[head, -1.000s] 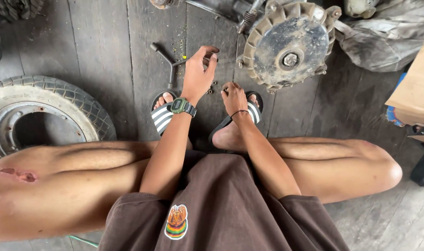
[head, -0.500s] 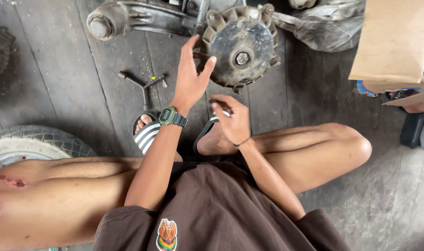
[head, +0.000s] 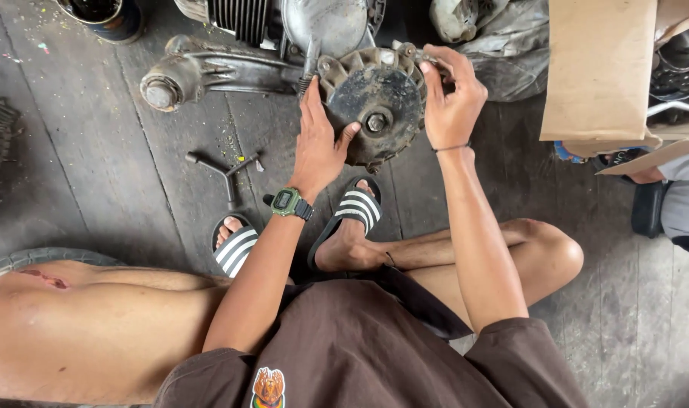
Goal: Disassembling a motorcycle engine by removing bolts and prying off covers using a wrench and screwdriver.
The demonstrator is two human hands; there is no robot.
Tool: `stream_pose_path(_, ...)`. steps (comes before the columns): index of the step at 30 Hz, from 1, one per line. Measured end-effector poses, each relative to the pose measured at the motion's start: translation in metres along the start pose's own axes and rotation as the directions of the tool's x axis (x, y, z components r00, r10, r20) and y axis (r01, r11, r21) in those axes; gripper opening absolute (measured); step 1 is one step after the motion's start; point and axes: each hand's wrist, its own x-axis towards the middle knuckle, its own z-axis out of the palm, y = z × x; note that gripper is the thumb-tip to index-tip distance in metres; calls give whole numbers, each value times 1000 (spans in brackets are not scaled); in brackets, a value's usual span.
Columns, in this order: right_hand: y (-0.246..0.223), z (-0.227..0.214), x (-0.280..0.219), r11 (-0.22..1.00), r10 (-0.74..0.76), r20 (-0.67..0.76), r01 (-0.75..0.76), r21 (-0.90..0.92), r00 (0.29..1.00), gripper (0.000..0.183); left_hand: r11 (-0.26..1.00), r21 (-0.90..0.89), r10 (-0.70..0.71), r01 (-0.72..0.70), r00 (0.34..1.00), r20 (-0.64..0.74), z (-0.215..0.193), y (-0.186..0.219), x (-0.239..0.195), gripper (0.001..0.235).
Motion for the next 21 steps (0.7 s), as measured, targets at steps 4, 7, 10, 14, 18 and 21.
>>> stream_pose_path(4,12,13,8,999,-6,49,8,-41,999,14,998,-19,-54,55,998,26,-5,10,2,93)
stream_pose_path(7,15,17,10,1000,8,73,-8,5,997,14,997,-18,-75,75,996,42,-7,10,3,93)
stream_pose_path(10,17,18,7,999,27,68,-29,33,997,16,997,-25,-69,71,996,55,-6,9,2,93)
stream_pose_path(14,21,22,5,995,60,47,-64,81,997,12,997,-32,-68,70,995,79,-6,7,5,94)
stream_pose_path(18,24,23,4,994,69,53,-73,84,996,12,996,-32,-83,86,992,96,-6,7,5,94)
stream_pose_path(21,23,22,5,995,55,52,-59,76,997,12,997,-44,-60,64,995,81,-4,5,5,93)
